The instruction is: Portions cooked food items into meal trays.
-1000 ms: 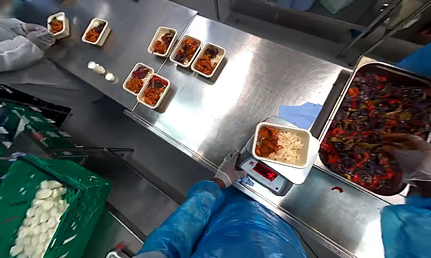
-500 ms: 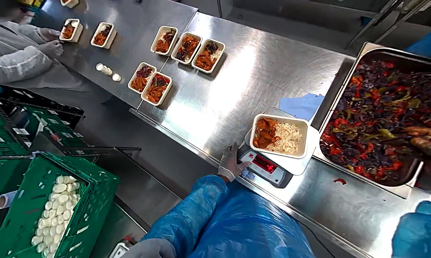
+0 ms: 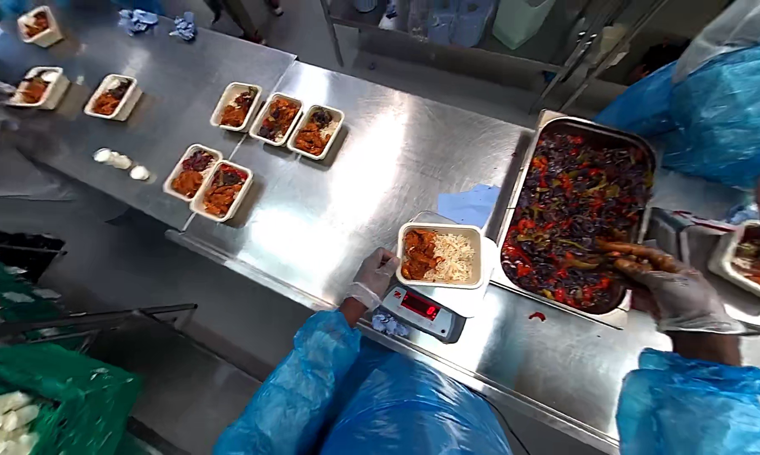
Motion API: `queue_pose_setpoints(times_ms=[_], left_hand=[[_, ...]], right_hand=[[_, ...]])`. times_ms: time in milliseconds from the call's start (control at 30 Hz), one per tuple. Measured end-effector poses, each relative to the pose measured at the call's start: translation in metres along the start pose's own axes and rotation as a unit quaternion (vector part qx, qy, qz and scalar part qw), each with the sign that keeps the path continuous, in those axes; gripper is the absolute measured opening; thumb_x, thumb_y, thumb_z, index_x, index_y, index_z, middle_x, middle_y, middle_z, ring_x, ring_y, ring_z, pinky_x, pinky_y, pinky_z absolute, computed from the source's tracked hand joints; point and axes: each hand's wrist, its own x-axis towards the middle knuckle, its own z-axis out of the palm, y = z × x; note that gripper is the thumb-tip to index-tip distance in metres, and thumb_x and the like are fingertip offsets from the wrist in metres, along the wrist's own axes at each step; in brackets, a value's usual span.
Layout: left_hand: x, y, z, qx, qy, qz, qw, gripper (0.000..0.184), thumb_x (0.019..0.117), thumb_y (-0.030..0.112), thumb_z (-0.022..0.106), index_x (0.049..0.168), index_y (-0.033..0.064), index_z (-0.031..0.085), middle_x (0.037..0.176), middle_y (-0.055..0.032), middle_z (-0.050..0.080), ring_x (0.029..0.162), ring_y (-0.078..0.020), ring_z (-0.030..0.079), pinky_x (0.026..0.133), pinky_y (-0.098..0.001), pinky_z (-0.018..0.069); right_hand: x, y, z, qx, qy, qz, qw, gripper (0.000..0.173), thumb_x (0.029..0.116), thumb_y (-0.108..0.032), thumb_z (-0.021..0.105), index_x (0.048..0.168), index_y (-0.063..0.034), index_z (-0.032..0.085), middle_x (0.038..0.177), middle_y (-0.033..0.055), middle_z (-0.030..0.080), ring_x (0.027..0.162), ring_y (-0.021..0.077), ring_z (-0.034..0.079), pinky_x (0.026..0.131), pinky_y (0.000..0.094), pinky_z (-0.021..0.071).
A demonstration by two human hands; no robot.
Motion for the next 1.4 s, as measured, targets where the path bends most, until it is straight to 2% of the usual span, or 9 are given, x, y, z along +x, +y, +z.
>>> queue_pose_setpoints(times_ms=[233,367,533,833,900,967,1100,1200,1400], left_hand=[[0.025,0.007,0.017,-0.003,-0.047,-0.002,0.999,0.019,0.1055,0.023,0.057,0.104,0.0045,0.060,0.084,-0.0107,0.059,0.068,-0.0183,0.055,0.061,-0.0360,0.0476],[0.028,0.015,0.034,0.010,-0.059,0.032,0.998,0.021,0.1054,0.024,0.058,0.103,0.0026,0.059,0.087,-0.0134,0.060,0.073,-0.0215,0.056,0.066,-0.0407,0.0489],[0.021,0.028,0.049,0.032,-0.100,0.040,0.994,0.027,0.1061,0.030,0.057,0.107,0.0038,0.062,0.101,-0.0161,0.065,0.086,-0.0264,0.063,0.077,-0.0480,0.0535],[0.019,0.025,0.048,0.007,-0.122,0.056,0.991,0.024,0.1052,0.026,0.059,0.100,0.0034,0.061,0.089,-0.0132,0.061,0.074,-0.0224,0.058,0.068,-0.0414,0.0493],[0.019,0.018,0.041,-0.005,-0.121,0.060,0.991,0.025,0.1054,0.028,0.059,0.099,0.0037,0.060,0.084,-0.0120,0.059,0.070,-0.0207,0.055,0.064,-0.0392,0.0472],[0.031,0.000,0.039,-0.011,-0.118,0.056,0.991,0.025,0.1046,0.029,0.060,0.101,0.0041,0.062,0.088,-0.0125,0.063,0.076,-0.0219,0.060,0.070,-0.0420,0.0520],[0.037,-0.020,0.018,-0.010,-0.112,0.059,0.992,0.025,0.1049,0.029,0.059,0.104,0.0039,0.062,0.093,-0.0138,0.064,0.080,-0.0235,0.062,0.073,-0.0435,0.0532],[0.029,-0.015,-0.003,-0.019,-0.113,0.050,0.992,0.024,0.1050,0.026,0.060,0.102,0.0024,0.060,0.094,-0.0159,0.063,0.079,-0.0253,0.061,0.070,-0.0443,0.0526],[0.032,-0.015,-0.020,-0.051,-0.100,0.025,0.993,0.022,0.1051,0.023,0.060,0.104,0.0016,0.061,0.092,-0.0162,0.062,0.074,-0.0251,0.060,0.065,-0.0432,0.0527]], right_hand=[[-0.011,-0.027,-0.018,0.085,-0.042,-0.048,0.994,0.030,0.0980,0.001,0.054,0.122,-0.0098,0.066,0.114,0.0005,0.071,0.090,0.0056,0.067,0.079,0.0214,0.0576],[-0.034,-0.058,-0.005,0.080,-0.064,-0.064,0.993,0.031,0.0979,0.000,0.052,0.123,-0.0118,0.067,0.114,-0.0011,0.071,0.091,0.0039,0.068,0.079,0.0194,0.0578],[-0.061,-0.085,0.025,0.042,-0.107,-0.054,0.992,0.032,0.0978,-0.003,0.054,0.125,-0.0139,0.066,0.112,-0.0001,0.071,0.089,0.0061,0.068,0.079,0.0207,0.0574],[-0.060,-0.070,0.125,-0.107,-0.141,-0.060,0.982,0.026,0.0979,-0.003,0.064,0.121,-0.0154,0.069,0.104,0.0063,0.072,0.074,0.0168,0.067,0.066,0.0338,0.0582],[-0.058,-0.053,0.150,-0.231,-0.121,-0.142,0.955,0.024,0.0955,-0.005,0.069,0.118,-0.0137,0.070,0.105,0.0095,0.073,0.080,0.0245,0.069,0.070,0.0472,0.0584],[-0.055,-0.041,0.172,-0.341,-0.121,-0.225,0.905,0.026,0.0902,-0.003,0.074,0.115,-0.0120,0.072,0.113,0.0151,0.069,0.093,0.0338,0.068,0.079,0.0596,0.0565],[-0.049,-0.036,0.202,-0.442,-0.187,-0.318,0.817,0.034,0.0865,0.002,0.073,0.117,-0.0117,0.073,0.129,0.0172,0.063,0.105,0.0348,0.067,0.086,0.0560,0.0582],[-0.040,-0.042,0.216,-0.453,-0.248,-0.369,0.773,0.036,0.0886,0.005,0.068,0.121,-0.0091,0.073,0.123,0.0165,0.065,0.107,0.0337,0.067,0.090,0.0530,0.0568],[-0.025,-0.051,0.230,-0.486,-0.229,-0.366,0.760,0.038,0.0874,-0.004,0.075,0.123,-0.0169,0.072,0.126,0.0126,0.064,0.100,0.0311,0.069,0.076,0.0543,0.0601]])
